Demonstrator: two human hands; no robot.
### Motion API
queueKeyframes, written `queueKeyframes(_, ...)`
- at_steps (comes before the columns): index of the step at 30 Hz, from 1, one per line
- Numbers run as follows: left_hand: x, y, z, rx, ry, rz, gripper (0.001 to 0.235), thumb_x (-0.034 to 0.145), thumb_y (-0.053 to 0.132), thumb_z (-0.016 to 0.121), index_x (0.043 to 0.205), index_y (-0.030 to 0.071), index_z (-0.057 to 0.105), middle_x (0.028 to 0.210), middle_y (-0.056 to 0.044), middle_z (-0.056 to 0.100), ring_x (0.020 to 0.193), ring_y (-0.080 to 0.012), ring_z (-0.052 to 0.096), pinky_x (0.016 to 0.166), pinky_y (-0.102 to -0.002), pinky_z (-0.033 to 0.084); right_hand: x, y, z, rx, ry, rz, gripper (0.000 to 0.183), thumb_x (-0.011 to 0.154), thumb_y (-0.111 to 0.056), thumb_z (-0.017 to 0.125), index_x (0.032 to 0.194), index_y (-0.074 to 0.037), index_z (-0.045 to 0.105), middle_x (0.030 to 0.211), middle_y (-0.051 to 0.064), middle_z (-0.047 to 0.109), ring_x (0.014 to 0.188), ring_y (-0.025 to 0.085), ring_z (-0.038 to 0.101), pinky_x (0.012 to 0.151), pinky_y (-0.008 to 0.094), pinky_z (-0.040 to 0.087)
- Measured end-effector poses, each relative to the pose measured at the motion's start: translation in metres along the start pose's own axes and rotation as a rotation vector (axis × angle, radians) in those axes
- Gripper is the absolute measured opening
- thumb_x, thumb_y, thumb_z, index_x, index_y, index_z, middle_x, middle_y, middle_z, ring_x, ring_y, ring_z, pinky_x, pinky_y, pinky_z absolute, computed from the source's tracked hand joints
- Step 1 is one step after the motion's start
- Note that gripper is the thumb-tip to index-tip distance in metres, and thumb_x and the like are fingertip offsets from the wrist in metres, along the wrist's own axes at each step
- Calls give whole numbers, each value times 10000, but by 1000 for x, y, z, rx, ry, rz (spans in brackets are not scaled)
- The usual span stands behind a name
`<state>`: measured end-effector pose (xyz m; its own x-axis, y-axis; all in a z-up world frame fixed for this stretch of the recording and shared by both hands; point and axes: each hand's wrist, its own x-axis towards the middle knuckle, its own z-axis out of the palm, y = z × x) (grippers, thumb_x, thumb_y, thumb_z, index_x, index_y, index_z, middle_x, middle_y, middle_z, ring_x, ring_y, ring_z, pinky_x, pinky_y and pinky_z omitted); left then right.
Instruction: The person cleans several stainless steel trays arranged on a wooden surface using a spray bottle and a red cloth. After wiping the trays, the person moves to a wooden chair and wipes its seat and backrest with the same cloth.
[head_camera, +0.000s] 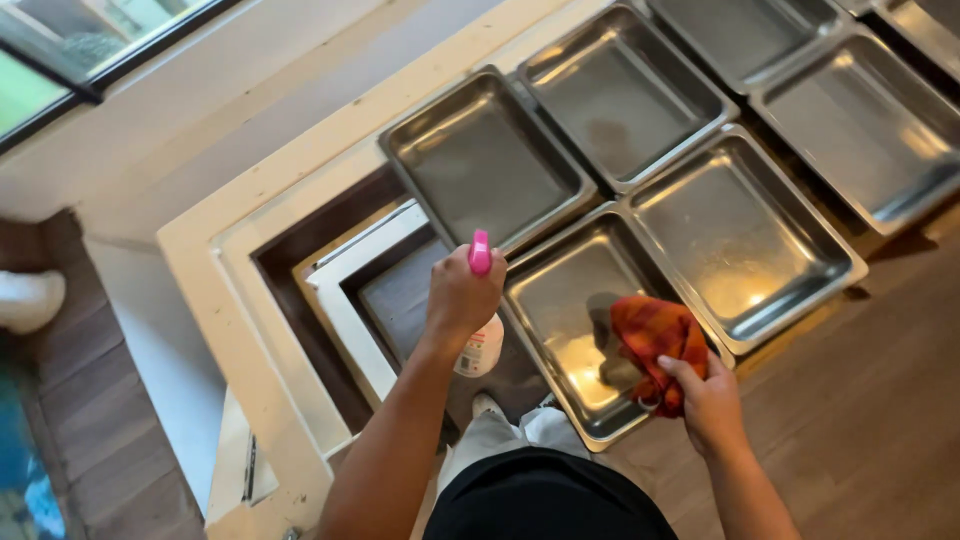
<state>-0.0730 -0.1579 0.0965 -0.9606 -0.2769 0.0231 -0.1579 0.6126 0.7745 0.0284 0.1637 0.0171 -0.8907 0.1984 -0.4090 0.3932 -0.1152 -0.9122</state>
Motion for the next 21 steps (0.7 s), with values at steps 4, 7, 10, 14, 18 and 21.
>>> queueKeyframes(4, -9, 37, 52, -2, -130, 62, 351, 925, 365, 662, 831, 27, 655, 774, -251, 693, 786, -460, 697, 686, -534, 558, 0, -18, -16, 43, 71, -34, 385, 883, -118, 702, 1243, 10, 657, 1043, 60, 726, 865, 140, 687, 769, 303, 567)
queueKeyframes(7, -27, 73, 93, -153, -388, 241, 341, 893, 376, 701, 888, 48, 607, 831, -173, 674, 778, -403, 687, 694, -495, 540, -3, -23, -20, 75, 131, 85, 389, 879, -133, 699, 1243, -9, 649, 994, 74, 705, 796, 188, 665, 679, 363, 547)
queueKeyframes(10, -49, 92, 134, -237, -487, 329, 357, 912, 385, 711, 987, 55, 599, 943, -165, 661, 885, -394, 674, 768, -476, 540, -3, -3, -36, 48, 223, 79, 375, 896, -145, 701, 1238, -2, 651, 988, 71, 703, 804, 183, 655, 685, 348, 535)
queueKeyframes(14, -77, 91, 168, -285, -534, 440, 409, 924, 369, 725, 1156, 58, 595, 1104, -169, 650, 1031, -399, 654, 872, -466, 541, -13, 4, -47, 84, 274, -8, 360, 910, -139, 698, 1237, 0, 639, 1005, 52, 705, 844, 135, 650, 736, 290, 542)
queueKeyframes(18, -93, 63, 179, -327, -550, 524, 558, 902, 373, 768, 1303, 47, 556, 1265, -166, 636, 1153, -370, 657, 976, -431, 550, -22, 8, -47, 114, 285, -41, 363, 906, -123, 685, 1249, -11, 639, 1037, 41, 706, 879, 116, 655, 776, 283, 540)
queueKeyframes(21, -89, 48, 182, -326, -548, 581, 744, 871, 391, 809, 1437, 31, 485, 1400, -189, 592, 1279, -370, 611, 1079, -421, 514, -28, 12, -48, 134, 324, -65, 350, 915, -113, 692, 1243, 2, 650, 1057, 41, 710, 909, 114, 655, 817, 277, 531)
